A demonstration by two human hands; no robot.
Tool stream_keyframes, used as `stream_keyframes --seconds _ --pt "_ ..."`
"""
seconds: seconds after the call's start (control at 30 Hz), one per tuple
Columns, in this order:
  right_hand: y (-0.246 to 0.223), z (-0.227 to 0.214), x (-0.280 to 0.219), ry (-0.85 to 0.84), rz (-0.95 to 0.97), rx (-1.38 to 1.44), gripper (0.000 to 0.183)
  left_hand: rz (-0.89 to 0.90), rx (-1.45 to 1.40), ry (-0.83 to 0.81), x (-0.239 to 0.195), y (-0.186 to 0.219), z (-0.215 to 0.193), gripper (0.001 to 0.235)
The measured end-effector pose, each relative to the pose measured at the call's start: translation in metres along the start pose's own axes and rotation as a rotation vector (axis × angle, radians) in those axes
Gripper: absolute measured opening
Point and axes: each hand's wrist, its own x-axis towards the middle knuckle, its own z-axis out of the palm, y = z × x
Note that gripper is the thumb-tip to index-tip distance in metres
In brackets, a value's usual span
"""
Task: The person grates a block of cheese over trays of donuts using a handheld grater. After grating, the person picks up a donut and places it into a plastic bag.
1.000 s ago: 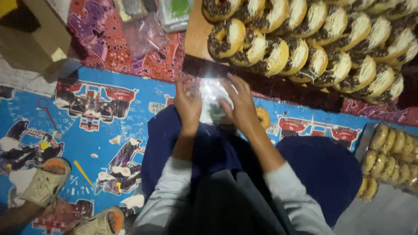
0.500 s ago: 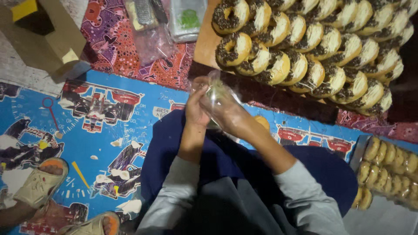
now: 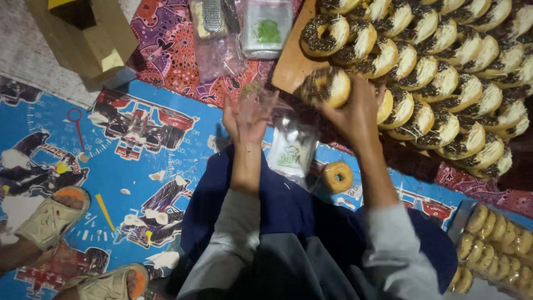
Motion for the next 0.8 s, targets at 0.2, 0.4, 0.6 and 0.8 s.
stream_keyframes --seconds 0.2,0.4,0.6,0.8 --pt "-0.064 -0.008 -0.085 0.087 -0.013 0.515 0.082 0.089 0.012 -0.265 -0.009 -0.033 -0.008 0.050" --pt "-0.083 -0.014 -0.093 0.175 0.095 0.729 0.078 0.150 0.043 -0.283 -0.018 -0.046 0.008 0.042" --pt "-0.080 0.009 -0.103 0.314 0.032 0.505 0.082 0.148 0.245 -0.432 -0.036 -0.067 0.014 0.059" --pt "-0.062 0.026 -0.092 0.372 0.004 0.350 0.080 0.144 0.594 0.045 -0.066 -0.123 -0.001 0.081"
